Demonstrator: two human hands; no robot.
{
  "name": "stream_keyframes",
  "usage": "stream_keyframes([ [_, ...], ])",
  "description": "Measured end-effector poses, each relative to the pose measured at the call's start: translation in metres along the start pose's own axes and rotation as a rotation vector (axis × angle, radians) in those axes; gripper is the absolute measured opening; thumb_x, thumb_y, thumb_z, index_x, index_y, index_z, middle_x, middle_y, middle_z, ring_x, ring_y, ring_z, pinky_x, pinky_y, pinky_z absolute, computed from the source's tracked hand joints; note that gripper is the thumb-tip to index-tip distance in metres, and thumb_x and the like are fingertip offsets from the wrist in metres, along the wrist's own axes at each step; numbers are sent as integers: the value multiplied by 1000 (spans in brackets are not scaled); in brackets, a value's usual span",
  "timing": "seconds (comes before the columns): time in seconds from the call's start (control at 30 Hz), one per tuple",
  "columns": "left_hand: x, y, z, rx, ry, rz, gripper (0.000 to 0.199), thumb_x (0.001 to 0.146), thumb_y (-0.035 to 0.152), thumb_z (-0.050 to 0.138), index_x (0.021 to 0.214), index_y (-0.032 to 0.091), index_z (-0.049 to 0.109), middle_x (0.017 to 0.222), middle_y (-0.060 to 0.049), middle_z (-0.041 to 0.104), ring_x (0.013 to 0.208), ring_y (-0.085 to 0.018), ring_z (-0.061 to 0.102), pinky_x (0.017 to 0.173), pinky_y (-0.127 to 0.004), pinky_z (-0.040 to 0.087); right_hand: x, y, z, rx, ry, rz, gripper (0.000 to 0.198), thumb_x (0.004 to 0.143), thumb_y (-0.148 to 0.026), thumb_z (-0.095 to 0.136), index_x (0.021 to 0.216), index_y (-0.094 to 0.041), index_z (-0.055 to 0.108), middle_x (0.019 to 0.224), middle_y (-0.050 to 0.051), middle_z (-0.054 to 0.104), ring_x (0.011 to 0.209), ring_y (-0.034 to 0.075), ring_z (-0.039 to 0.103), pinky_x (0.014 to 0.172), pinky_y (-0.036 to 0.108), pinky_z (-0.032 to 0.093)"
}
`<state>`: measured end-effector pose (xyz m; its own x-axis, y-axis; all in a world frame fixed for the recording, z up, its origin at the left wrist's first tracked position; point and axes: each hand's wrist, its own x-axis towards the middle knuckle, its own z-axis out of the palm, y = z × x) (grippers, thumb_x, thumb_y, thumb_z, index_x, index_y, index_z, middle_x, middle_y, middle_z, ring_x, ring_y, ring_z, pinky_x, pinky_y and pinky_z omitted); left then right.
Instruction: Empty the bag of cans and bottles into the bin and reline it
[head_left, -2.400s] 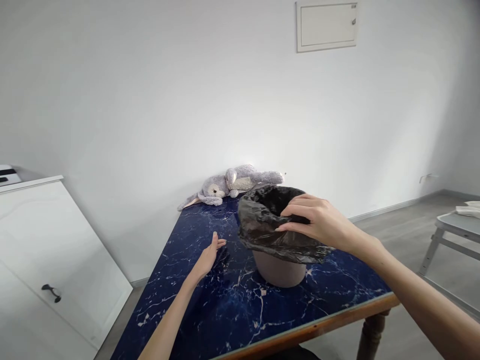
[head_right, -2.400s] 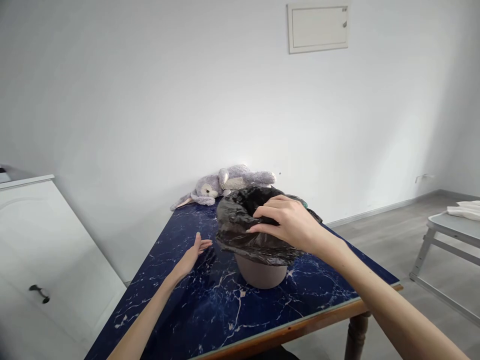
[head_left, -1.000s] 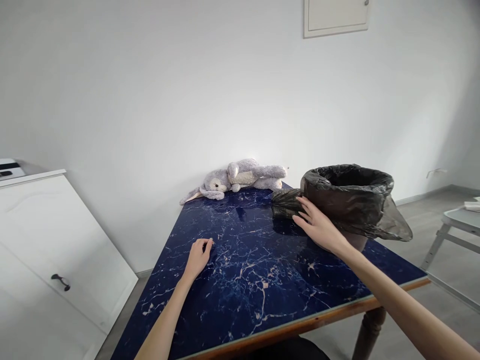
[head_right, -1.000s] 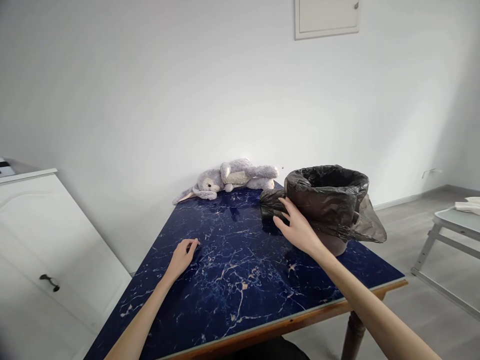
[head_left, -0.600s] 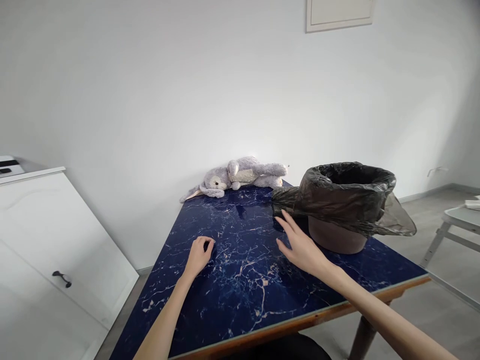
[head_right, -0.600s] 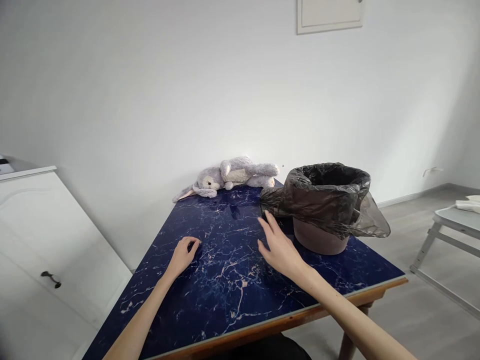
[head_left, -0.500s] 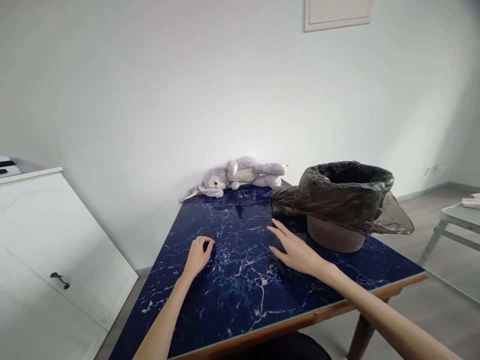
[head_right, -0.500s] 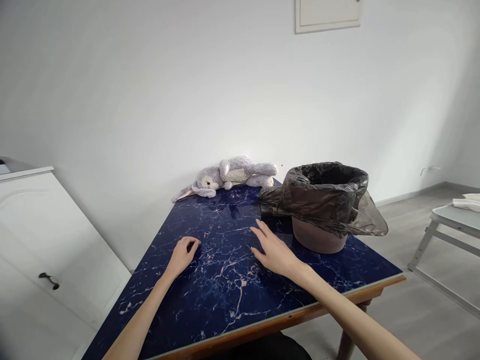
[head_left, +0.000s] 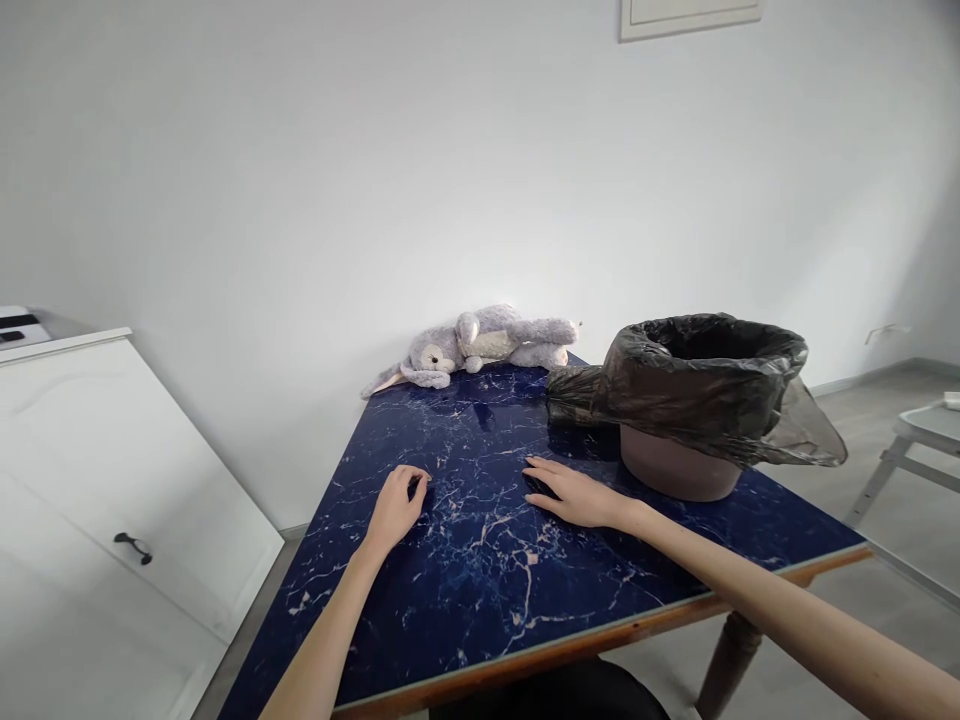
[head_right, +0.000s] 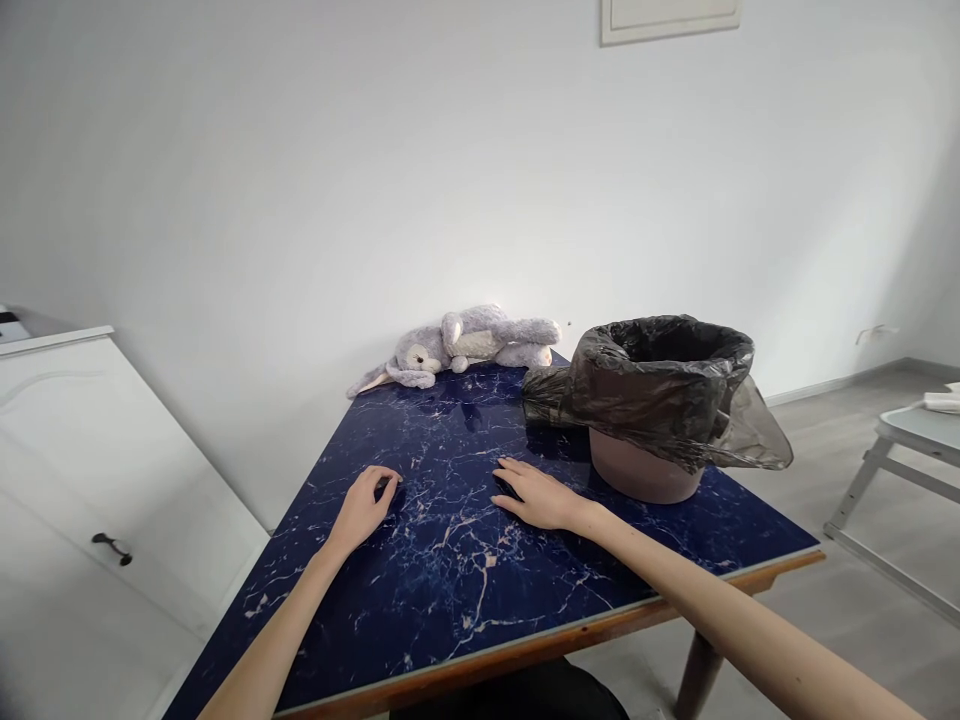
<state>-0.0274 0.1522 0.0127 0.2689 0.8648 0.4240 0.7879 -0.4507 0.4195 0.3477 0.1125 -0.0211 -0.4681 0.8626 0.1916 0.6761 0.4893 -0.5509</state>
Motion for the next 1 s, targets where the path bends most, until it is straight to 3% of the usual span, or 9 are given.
stream_keyframes([
  [0.43, 0, 2, -3, 38, 25, 7, 31, 107, 43, 46, 104, 23, 70, 111, -9, 72, 106, -27, 68, 98, -44, 54, 45, 18, 7, 28, 10, -70, 70, 108, -63, 44, 159, -16, 53, 172, 16, 40, 162, 32, 33, 133, 50, 30],
  [0.67, 1, 10, -4, 23, 11, 24, 30, 108, 44, 47, 105, 24, 70, 113, -9, 72, 109, -26, 68, 101, -44, 53, 57, 13, 16, 27, 35, -77, 67, 110, -60, 43, 160, -16, 52, 174, 13, 37, 164, 29, 27, 136, 49, 23],
  [1.0, 1, 33, -2, -162, -36, -184, 37, 105, 57, 51, 105, 27, 73, 112, -5, 75, 98, -24, 72, 88, -33, 59, 57, 2, 21, -19, 78, -49, 63, 114, -55, 36, 163, -19, 49, 175, 9, 35, 164, 29, 26, 136, 54, 26],
])
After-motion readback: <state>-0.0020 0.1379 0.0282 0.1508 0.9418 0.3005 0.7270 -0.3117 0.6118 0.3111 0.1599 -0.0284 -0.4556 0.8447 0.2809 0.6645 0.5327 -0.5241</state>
